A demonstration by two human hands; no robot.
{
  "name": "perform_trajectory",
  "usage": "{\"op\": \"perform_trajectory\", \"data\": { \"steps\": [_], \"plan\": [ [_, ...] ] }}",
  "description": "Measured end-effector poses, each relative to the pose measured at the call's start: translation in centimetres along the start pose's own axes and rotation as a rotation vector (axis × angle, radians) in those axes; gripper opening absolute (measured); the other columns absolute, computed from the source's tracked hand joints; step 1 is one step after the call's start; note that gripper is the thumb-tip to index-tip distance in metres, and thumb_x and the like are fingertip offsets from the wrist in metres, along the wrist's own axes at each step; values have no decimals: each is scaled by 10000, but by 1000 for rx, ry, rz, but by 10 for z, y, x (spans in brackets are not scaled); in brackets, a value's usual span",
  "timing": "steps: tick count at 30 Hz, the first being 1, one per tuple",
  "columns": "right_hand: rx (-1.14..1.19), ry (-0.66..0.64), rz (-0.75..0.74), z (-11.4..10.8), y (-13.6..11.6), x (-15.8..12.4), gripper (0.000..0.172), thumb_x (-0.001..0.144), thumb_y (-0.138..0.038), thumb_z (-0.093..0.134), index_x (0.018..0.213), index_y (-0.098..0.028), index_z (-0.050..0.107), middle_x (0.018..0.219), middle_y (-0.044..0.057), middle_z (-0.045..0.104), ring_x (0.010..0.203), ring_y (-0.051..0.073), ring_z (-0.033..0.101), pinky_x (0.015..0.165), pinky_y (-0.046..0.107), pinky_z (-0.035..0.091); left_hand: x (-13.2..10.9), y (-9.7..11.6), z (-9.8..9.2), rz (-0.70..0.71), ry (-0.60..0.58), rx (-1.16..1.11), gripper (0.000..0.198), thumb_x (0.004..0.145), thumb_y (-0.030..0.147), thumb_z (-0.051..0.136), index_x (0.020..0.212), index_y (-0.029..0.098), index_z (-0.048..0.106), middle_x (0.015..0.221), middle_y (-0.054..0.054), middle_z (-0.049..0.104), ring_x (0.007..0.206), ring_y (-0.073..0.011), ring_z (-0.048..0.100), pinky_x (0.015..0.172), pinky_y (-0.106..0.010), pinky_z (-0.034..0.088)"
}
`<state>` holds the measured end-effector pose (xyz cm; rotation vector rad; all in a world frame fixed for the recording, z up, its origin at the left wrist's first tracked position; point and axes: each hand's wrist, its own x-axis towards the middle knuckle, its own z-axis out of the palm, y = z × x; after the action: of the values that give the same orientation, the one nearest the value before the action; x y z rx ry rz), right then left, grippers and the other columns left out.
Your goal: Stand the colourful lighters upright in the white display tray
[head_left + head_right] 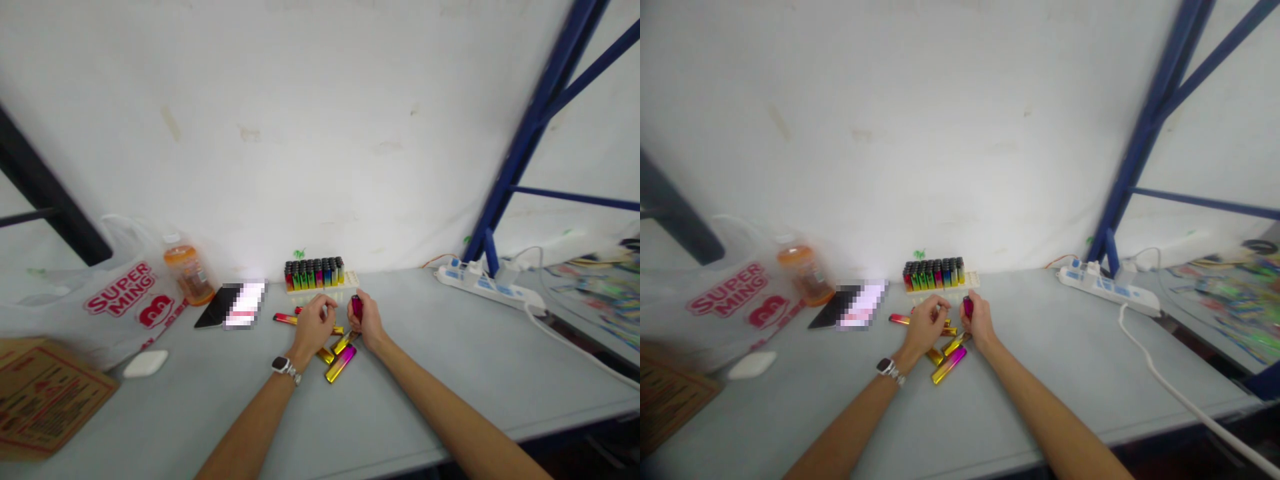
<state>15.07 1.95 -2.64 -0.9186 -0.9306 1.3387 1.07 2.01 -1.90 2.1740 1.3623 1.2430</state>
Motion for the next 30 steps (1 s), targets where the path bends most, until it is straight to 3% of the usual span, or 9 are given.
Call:
{"op": "perform_trajectory", "data": {
  "steps": [7, 12, 25, 30],
  "plan": [
    [-92, 137, -52, 4, -5, -1, 468, 823, -477, 381, 442, -211, 436, 346, -62, 274, 312, 74, 225, 349, 234, 148, -1, 1, -1, -9, 5, -10, 146, 843, 171, 478, 836, 178, 624, 758, -3, 629, 595, -119, 522, 608, -250, 400],
    [-128, 116, -113, 5, -4, -3, 418, 807, -441, 385, 466, -210, 453, 358, -63, 290, 324, 81, 256, 353, 230, 178, 0, 1, -1, -1, 2, -3, 149, 841, 164, 474, 830, 180, 621, 762, -4, 632, 593, -120, 520, 609, -251, 401],
    [-102, 89, -92, 6, -2, -6, 456, 844, -444, 369, 459, -207, 433, 367, -64, 278, 338, 78, 242, 362, 225, 168, 0, 1, -1, 5, -1, 0, 150, 847, 171, 471, 840, 187, 620, 780, -5, 641, 603, -123, 526, 614, -253, 409],
    [-68, 87, -52, 5, -1, -5, 506, 841, -531, 404, 456, -203, 430, 361, -69, 265, 326, 70, 223, 360, 223, 148, 0, 2, -1, -3, 3, 5, 147, 847, 176, 473, 836, 187, 619, 735, 3, 620, 598, -124, 527, 609, -253, 407]
  ]
}}
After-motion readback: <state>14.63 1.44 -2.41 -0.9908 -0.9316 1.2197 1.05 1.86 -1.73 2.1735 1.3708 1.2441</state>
